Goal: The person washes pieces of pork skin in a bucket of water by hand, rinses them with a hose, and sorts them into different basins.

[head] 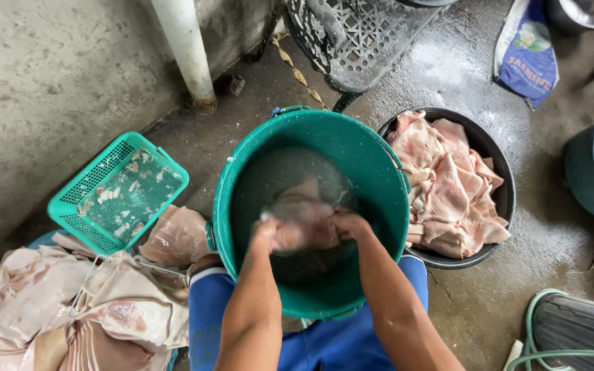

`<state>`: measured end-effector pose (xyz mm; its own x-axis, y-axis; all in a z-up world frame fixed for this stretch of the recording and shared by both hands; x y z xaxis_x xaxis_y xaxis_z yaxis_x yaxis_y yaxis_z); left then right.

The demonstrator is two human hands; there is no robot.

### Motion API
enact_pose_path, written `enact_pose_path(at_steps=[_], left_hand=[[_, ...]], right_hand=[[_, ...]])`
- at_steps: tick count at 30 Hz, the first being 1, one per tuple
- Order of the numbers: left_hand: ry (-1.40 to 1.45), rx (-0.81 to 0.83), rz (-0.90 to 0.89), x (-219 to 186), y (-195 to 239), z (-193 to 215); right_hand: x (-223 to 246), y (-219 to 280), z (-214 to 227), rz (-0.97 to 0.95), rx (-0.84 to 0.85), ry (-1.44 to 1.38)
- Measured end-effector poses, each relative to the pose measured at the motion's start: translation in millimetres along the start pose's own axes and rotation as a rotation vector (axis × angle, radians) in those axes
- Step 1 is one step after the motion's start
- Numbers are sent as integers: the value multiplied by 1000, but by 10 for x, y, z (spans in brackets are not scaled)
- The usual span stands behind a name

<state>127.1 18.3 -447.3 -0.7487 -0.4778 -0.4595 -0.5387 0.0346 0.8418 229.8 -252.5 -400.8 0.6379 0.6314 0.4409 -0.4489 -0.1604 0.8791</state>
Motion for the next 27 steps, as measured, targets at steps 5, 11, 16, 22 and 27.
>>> enact_pose_path(at_steps=[5,11,16,22,27], left_hand=[[-762,-321,282,562,-151,353],[-1233,-235,167,-168,-141,83],[-1309,-119,-280,-1015,497,-764],[-919,-415,-245,-1208,744,32],[-898,-628,-78,-778,597,312]], right_hand=[[27,-340,276,129,-627,264],[-349,-876,-850,-157,-116,318],[-684,-772,-1172,-356,90,414],[-648,-798,-1564,-267,279,392],[-762,-724,-1163,-131,357,151]])
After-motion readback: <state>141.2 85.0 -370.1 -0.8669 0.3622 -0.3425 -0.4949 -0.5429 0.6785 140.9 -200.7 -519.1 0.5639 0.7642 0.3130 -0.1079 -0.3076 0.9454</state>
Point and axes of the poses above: each hand's wrist, its own y-axis away from the middle knuckle, its own z-axis out of the back of the hand, x = y × z, the point moved 9 cm from there along -y, towards the middle knuckle, and after that the axes turned 15 degrees about x, right-handed, at the moved point
